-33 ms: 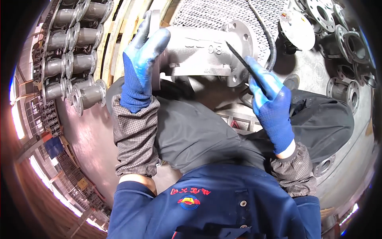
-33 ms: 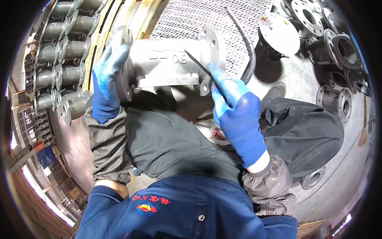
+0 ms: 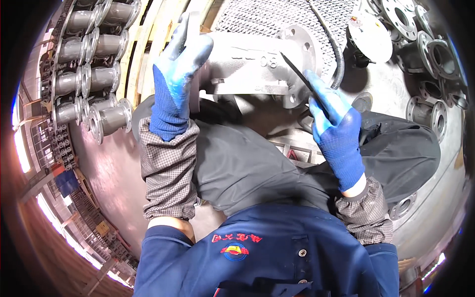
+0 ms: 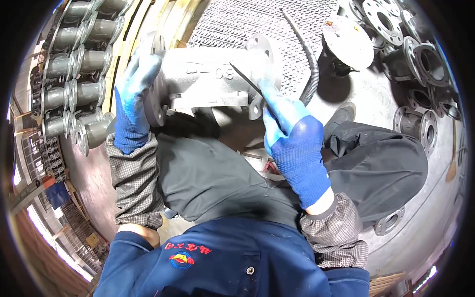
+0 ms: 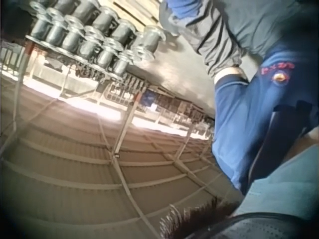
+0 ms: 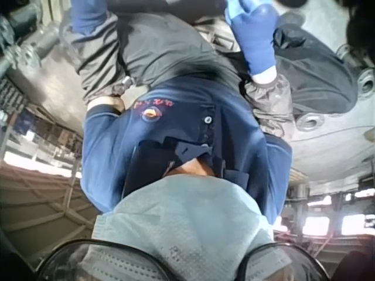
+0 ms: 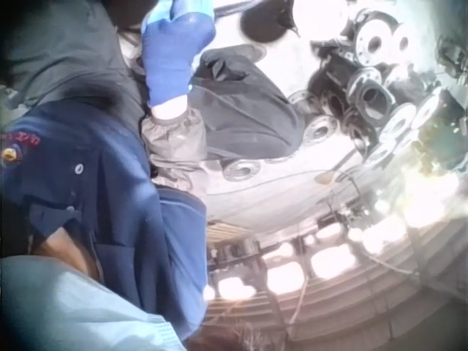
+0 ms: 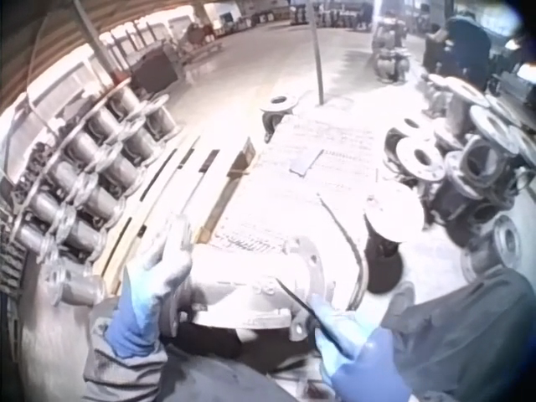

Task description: The person uses a pneumatic grinding tool to smooth the edges and surfaces of several metal flanges and pipe fittings, turning them over by hand to reach different sides.

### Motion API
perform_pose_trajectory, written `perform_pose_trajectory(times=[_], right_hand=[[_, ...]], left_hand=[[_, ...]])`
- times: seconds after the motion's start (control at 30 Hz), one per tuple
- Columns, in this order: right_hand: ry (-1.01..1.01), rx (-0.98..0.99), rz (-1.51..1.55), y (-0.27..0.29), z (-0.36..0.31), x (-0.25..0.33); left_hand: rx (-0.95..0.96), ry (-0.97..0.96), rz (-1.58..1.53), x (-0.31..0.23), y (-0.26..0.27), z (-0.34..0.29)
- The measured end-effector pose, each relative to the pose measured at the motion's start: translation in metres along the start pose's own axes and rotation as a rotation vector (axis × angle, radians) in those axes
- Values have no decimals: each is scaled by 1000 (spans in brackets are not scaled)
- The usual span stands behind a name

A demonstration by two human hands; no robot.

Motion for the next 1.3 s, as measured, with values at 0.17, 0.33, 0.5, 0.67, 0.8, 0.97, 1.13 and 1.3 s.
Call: perform_pose_trajectory(times=[0.17,0.33,0.5,0.67,0.8,0.97,1.13,1.3], right_hand=[[54,59,-103,-4,3,9],[87,65,-171,-4,7,11],[145,32,-213,-4,6,11],[94,61,-205,-5,9,10],[85,73,-188,-5,9,7],[80,77,-211,-7,8,4],[67,124,-208,-6,13,8],[64,108,-142,-4,18,8]], left_hand=[[-142,486,-533,14,-5,7],[-42,218,-361,7,1,8],[-40,12,-109,1,4,7],[-47,-151,28,-11,3,5],[-64,-160,13,-13,3,5],[-20,-99,20,-6,2,5],[-15,-43,-38,-7,5,5],[1,-84,19,-12,5,7]])
Point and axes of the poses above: each hand's wrist, its own z-axis towards the middle knuckle, its own y-axis out of the back of the hand, x = y × z, the point moved 7 cm from there along z, towards the middle knuckle, and after that the axes turned 2 degrees about y, right-handed, at the moved point
